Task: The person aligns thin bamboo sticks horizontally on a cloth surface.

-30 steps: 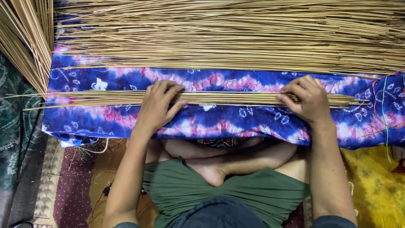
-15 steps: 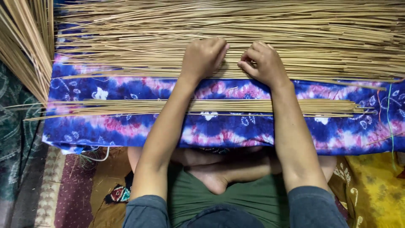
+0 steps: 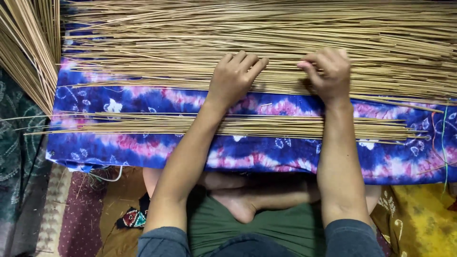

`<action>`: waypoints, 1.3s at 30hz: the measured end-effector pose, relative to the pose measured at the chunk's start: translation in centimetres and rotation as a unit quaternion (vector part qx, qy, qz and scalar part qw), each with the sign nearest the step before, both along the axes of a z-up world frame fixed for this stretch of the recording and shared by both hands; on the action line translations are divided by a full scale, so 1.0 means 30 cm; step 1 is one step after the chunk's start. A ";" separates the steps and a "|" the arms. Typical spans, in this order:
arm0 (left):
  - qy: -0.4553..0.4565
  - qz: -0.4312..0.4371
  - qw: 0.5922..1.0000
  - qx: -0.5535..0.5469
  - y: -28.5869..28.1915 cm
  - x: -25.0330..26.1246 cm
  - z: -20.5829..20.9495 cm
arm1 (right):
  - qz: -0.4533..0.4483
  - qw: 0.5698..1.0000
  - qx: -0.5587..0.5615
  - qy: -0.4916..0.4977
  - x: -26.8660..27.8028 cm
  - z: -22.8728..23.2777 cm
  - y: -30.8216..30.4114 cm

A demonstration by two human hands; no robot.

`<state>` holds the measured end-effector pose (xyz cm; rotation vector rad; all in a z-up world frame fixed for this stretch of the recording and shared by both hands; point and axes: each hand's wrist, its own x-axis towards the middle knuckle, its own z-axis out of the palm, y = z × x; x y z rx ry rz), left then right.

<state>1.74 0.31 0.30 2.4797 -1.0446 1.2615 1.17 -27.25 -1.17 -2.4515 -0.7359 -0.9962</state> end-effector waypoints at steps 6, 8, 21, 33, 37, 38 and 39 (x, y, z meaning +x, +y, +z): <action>-0.056 0.019 0.998 -0.038 -0.009 0.029 -0.013 | -0.098 0.992 0.049 -0.069 0.039 -0.075 -0.209; -0.066 0.023 0.997 -0.030 -0.025 0.001 0.005 | -0.101 0.989 0.066 -0.087 0.041 -0.080 -0.231; -0.008 0.052 0.998 0.036 -0.135 -0.054 -0.005 | -0.094 0.986 0.057 -0.128 0.062 -0.097 -0.134; 0.098 0.074 0.990 -0.071 0.108 -0.006 0.035 | 0.010 0.998 -0.019 0.058 0.020 -0.024 0.070; 0.118 -0.039 0.992 0.007 0.018 0.032 -0.103 | 0.101 0.990 -0.020 0.100 0.004 -0.043 0.119; 0.142 -0.056 0.988 0.008 0.014 0.021 -0.095 | 0.124 0.983 -0.006 0.132 -0.020 -0.003 0.138; 0.165 -0.073 0.983 0.010 0.010 0.011 -0.088 | 0.147 0.976 0.008 0.163 -0.044 0.037 0.155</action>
